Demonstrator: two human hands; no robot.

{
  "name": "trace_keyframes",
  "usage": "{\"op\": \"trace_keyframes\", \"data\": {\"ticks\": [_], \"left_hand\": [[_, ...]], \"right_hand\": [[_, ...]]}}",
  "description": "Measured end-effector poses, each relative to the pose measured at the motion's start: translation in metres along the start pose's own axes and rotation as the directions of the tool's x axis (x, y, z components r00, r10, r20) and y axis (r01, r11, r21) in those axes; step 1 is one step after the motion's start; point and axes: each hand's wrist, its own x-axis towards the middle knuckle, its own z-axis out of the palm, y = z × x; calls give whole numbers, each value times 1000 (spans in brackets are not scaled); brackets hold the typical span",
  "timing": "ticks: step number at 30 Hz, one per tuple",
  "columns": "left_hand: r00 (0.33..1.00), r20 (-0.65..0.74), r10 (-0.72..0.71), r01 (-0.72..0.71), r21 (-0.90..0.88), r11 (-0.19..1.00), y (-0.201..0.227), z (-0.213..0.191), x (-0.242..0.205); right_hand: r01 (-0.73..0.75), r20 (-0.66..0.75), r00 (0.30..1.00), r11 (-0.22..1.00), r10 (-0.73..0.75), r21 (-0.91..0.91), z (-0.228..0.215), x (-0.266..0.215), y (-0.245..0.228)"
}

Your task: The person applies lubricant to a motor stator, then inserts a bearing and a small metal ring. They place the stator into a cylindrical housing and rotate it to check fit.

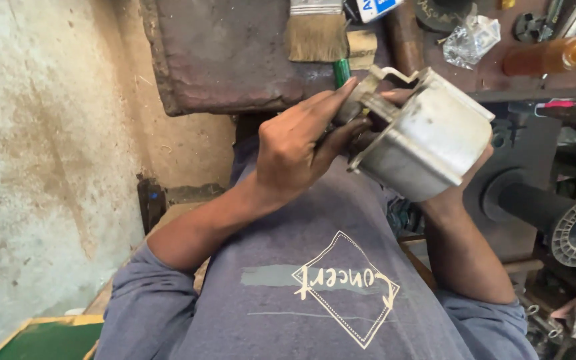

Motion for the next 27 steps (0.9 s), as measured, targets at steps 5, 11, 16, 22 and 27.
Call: {"op": "trace_keyframes", "data": {"ticks": [5, 11, 16, 22, 27], "left_hand": [[998, -26, 61, -59, 100, 993, -1, -2, 4], [996, 1, 93, -92, 133, 987, -3, -9, 7], [994, 15, 109, -110, 144, 983, -5, -15, 11], [992, 27, 120, -123, 147, 981, -8, -17, 19], [991, 38, 126, -130, 159, 979, -12, -21, 23]], "right_hand": [[-153, 26, 988, 949, 151, 274, -4, -6, 29], [-251, 50, 967, 898, 250, 362, -3, -10, 50], [-222, 137, 972, 933, 190, 283, 3, -5, 43], [-328, 125, 945, 854, 304, 405, 10, 1, 40], [-203, 38, 973, 927, 226, -316, 18, 5, 67]]}}
